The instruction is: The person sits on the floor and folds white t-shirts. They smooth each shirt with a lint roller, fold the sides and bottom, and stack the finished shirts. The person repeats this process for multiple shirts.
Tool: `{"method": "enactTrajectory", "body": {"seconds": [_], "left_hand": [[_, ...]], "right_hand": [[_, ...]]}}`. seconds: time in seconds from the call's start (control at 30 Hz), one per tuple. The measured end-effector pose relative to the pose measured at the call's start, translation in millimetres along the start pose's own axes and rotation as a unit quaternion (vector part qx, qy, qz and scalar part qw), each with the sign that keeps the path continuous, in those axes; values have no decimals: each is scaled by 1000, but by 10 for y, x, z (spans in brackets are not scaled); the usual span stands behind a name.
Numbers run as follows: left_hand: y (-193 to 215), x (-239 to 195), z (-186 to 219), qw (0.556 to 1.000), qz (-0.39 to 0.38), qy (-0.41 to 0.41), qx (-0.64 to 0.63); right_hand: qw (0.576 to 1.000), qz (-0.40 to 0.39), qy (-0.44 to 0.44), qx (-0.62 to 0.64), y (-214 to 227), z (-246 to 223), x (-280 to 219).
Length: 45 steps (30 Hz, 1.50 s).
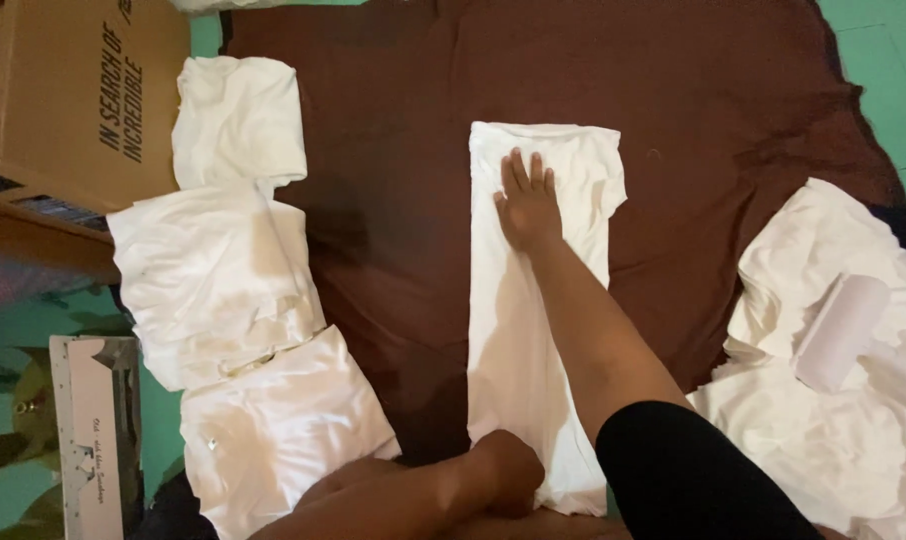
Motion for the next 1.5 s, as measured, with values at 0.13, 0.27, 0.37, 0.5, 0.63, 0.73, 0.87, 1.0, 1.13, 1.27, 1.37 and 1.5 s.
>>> {"method": "enactTrajectory", "body": {"seconds": [0.13, 0.27, 0.37, 0.5, 0.63, 0.73, 0.87, 1.0, 1.13, 1.27, 1.37, 1.5], "left_hand": [[-113, 98, -61, 986, 21, 58, 157], [-85, 147, -52, 924, 37, 123, 360], [-2, 135, -50, 853, 40, 163, 494], [71, 146, -17, 764, 35, 195, 614], [228, 135, 97, 593, 44, 228, 771], [389, 90, 7, 533, 38, 226, 815], [273, -64, 103, 608, 81, 204, 763], [551, -236, 111, 699, 170, 174, 672], [884, -355, 299, 715, 277, 174, 618], [425, -638, 1028, 535, 321, 265, 735], [602, -376, 1532, 486, 345, 219, 772], [216, -246, 1332, 482, 463, 165, 726]], "right_hand": [[967, -185, -155, -85, 225, -251, -40], [969, -160, -117, -144, 164, -271, -32], [974, -147, -120, -122, 143, -463, -491], [980, -140, -90, -106, 212, -891, -1428], [990, -120, -1, -78, 438, -1235, -2248], [965, -249, 65, -58, 439, -1378, -2818], [912, -336, 226, -62, 636, -1516, -3394], [877, -391, 270, -72, 416, -1342, -3721], [809, -470, 353, 22, 1202, -1900, -3826], [830, -420, 358, 81, 1599, -2105, -3755], [890, -381, 252, -3, 1811, -2274, -3632], [923, -300, 216, 102, 1218, -1938, -3689]]}}
Point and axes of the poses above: each hand's wrist, its own x-axis towards the middle knuckle, its own y-axis out of the back of the hand, z = x × y, the point moved 8 cm from there along x, towards the middle knuckle, and after that the axes turned 2 degrees about x, right-handed, at the moved point
